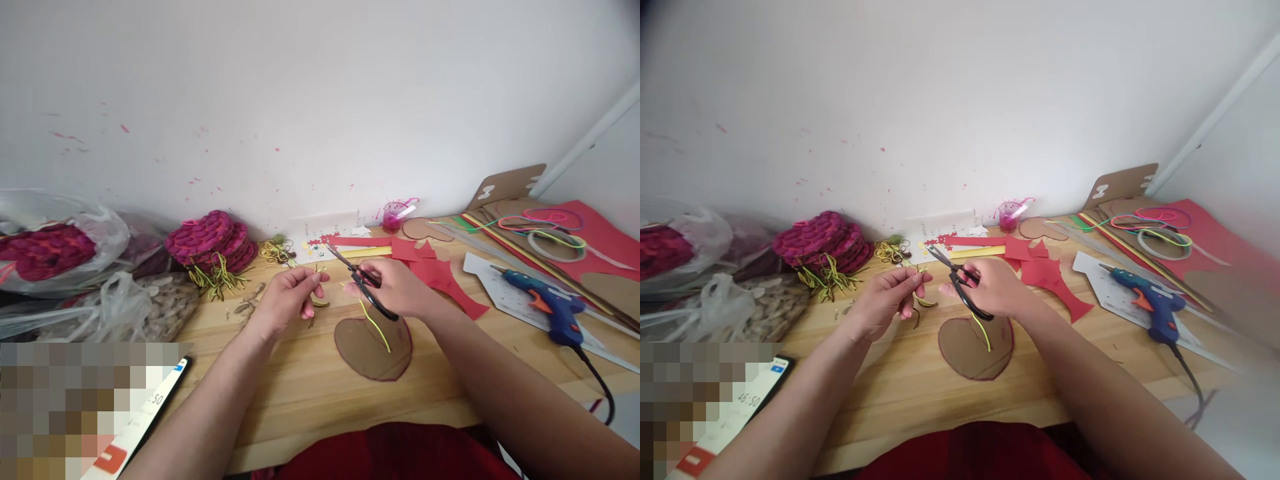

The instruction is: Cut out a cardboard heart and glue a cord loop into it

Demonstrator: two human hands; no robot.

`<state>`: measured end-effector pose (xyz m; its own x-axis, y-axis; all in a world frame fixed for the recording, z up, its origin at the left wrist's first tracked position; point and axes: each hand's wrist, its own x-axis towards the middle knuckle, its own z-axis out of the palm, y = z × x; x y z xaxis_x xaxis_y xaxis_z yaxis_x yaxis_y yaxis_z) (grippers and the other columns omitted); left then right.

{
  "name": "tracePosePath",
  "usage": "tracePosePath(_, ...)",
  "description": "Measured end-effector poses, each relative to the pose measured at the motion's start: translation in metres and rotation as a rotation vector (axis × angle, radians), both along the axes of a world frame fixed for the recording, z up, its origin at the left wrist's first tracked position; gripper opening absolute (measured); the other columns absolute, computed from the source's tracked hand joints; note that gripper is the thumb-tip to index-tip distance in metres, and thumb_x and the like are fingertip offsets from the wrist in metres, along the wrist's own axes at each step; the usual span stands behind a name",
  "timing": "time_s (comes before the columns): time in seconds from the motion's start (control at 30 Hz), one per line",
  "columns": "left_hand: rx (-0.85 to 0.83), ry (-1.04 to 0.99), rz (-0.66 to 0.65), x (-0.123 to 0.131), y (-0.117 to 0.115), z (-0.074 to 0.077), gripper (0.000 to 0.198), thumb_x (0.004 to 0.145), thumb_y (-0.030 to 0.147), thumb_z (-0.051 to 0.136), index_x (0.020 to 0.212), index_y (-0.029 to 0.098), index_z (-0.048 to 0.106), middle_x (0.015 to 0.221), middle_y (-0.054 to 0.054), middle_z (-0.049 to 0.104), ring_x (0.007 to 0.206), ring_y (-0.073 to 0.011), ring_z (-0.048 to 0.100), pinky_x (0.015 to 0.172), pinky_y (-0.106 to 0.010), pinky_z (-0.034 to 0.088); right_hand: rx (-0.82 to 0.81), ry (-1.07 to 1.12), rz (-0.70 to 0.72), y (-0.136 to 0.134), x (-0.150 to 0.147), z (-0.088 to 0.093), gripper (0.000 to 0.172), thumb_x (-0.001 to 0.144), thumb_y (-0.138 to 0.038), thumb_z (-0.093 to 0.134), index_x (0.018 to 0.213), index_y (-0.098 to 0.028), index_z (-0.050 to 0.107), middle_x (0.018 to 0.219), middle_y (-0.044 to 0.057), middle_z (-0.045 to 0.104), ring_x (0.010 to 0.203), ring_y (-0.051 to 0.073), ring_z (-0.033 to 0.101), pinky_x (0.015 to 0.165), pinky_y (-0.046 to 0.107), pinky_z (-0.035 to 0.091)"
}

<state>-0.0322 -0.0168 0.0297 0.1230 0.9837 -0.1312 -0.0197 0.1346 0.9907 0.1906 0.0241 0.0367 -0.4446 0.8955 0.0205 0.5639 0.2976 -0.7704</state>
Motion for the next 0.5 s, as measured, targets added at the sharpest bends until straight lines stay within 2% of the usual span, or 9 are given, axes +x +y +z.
tracePosePath(0.2, 0.050, 0.008, 0.045, -0.0031, 0.0012, 0.0030, 0.035, 0.083, 0.047, 0.069, 0.090, 0.013, 0.068, 0.070, 0.000, 0.065, 0.035, -0.0015, 0.040, 0.035, -0.016, 0.028, 0.073, -0.157, 0.136, -0.0016, 0.0018, 0.0012, 0.042, 0.078, -0.056, 0.070, 0.070, -0.021, 0.049, 0.066, -0.004, 0.050, 0.060, 0.012, 0.043, 0.055, 0.025, 0.028)
tracePosePath(0.3, 0.049, 0.055, 0.015, -0.0014, -0.0004, 0.0061, 0.034, 0.083, 0.046, 0.066, 0.094, 0.013, 0.069, 0.063, 0.002, 0.062, 0.034, -0.0020, 0.033, 0.034, -0.016, 0.023, 0.091, -0.154, 0.176, -0.0048, -0.0007, -0.0002, 0.041, 0.076, -0.055, 0.071, 0.071, -0.021, 0.050, 0.065, -0.004, 0.052, 0.058, 0.012, 0.042, 0.055, 0.025, 0.027)
tracePosePath(0.5, -0.009, 0.091, -0.053, 0.0005, -0.0027, 0.0079, 0.031, 0.081, 0.042, 0.065, 0.094, 0.014, 0.070, 0.056, 0.004, 0.059, 0.035, -0.0035, 0.029, 0.033, -0.017, 0.022, 0.112, -0.166, 0.181, -0.0097, -0.0045, -0.0007, 0.041, 0.076, -0.057, 0.072, 0.073, -0.021, 0.053, 0.064, -0.004, 0.055, 0.055, 0.011, 0.042, 0.053, 0.025, 0.025)
